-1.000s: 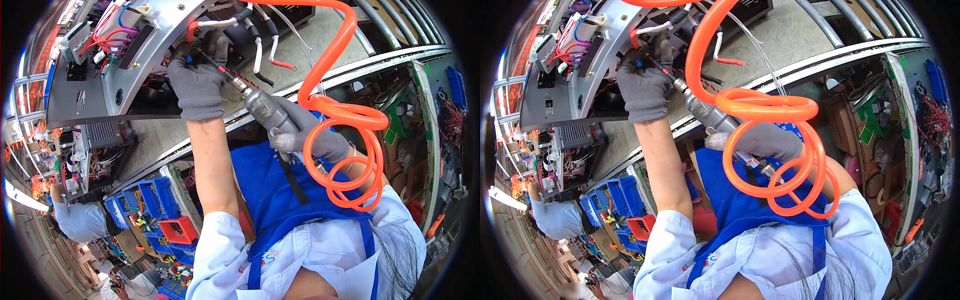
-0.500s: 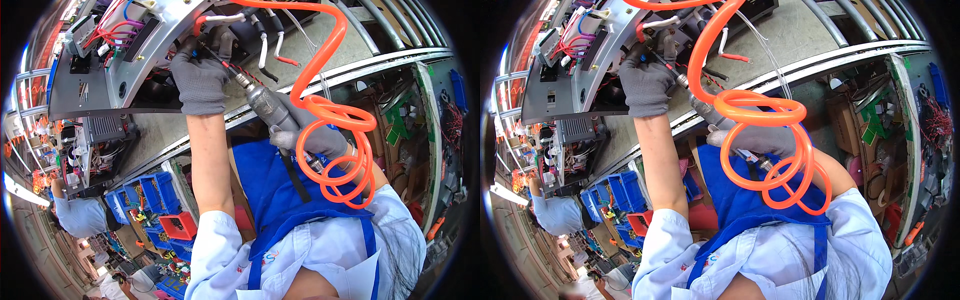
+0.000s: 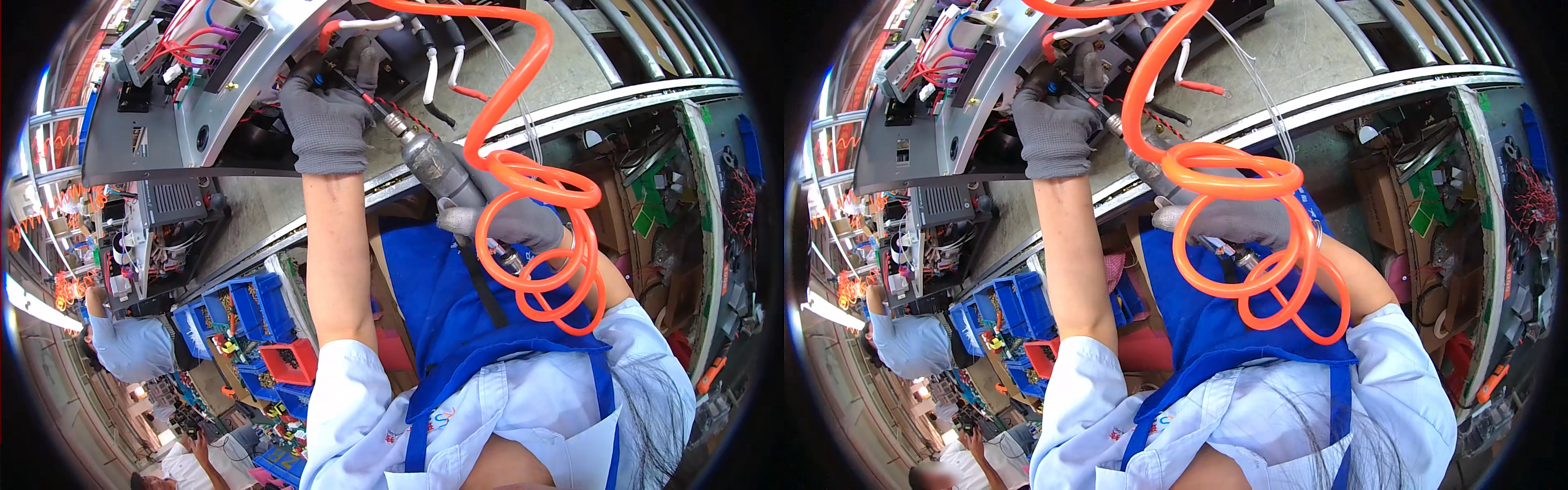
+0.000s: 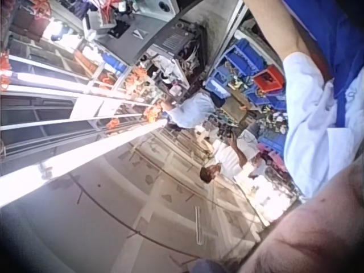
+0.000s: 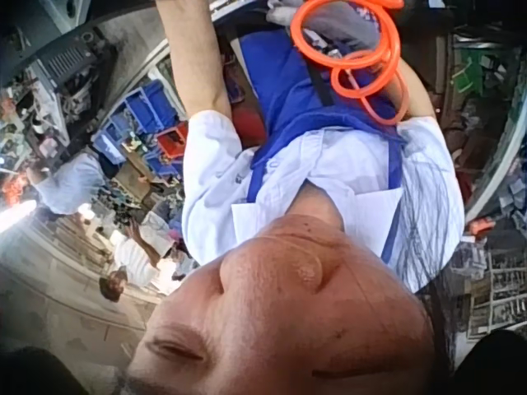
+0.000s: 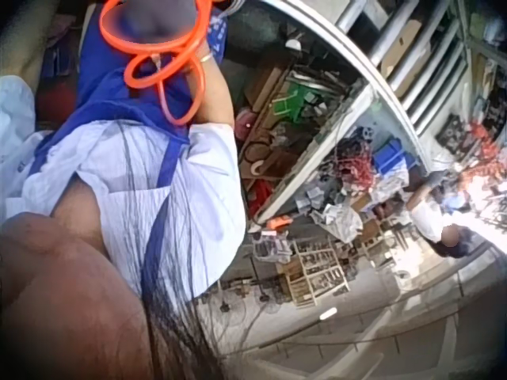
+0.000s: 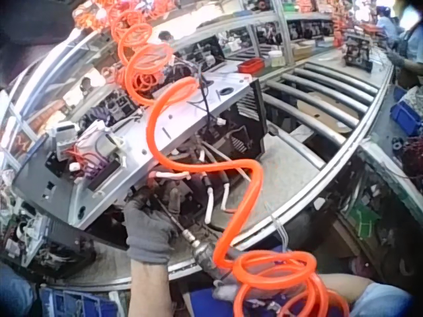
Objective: Assemble internal components and wiring of an electronic power supply unit on an assembly line.
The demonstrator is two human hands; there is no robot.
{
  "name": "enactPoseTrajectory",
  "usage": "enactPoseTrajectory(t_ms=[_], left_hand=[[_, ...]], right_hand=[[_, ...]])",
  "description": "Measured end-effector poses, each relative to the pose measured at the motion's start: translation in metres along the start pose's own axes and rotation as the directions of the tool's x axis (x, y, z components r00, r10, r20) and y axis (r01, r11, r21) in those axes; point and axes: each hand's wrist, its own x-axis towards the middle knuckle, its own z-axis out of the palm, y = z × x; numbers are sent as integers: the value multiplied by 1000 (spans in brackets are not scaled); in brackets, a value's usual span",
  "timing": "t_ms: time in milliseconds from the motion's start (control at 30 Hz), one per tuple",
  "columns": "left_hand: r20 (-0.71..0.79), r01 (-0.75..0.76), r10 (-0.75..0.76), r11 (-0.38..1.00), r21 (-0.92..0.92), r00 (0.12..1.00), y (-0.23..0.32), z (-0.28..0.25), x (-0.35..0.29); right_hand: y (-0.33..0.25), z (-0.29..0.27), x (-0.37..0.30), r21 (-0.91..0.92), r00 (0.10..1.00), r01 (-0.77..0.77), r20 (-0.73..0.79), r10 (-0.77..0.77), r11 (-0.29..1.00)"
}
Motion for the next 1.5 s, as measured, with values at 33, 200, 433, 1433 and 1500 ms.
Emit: enactPoseTrajectory(t_ms=[33, 200, 433, 1433, 1500], left_hand=[[23, -25, 24, 998, 53, 999, 4, 1, -3], [55, 55, -59, 995, 80, 997, 13, -10, -9], [51, 187, -208, 943, 274, 977, 28, -19, -29], [810, -693, -560, -653, -305, 171, 87, 76, 12], [789, -706, -551, -672, -226, 272, 84, 78, 11]], right_hand=[[8, -16, -24, 0, 1000, 10, 8, -10, 1000], [-30, -9, -30, -96, 995, 97, 30, -94, 991], [-20, -12, -35, -41, 998, -28, 49, 30, 999], [33, 93, 88, 594, 885, 332, -466, -22, 733], [23, 101, 102, 738, 855, 484, -513, -75, 470]])
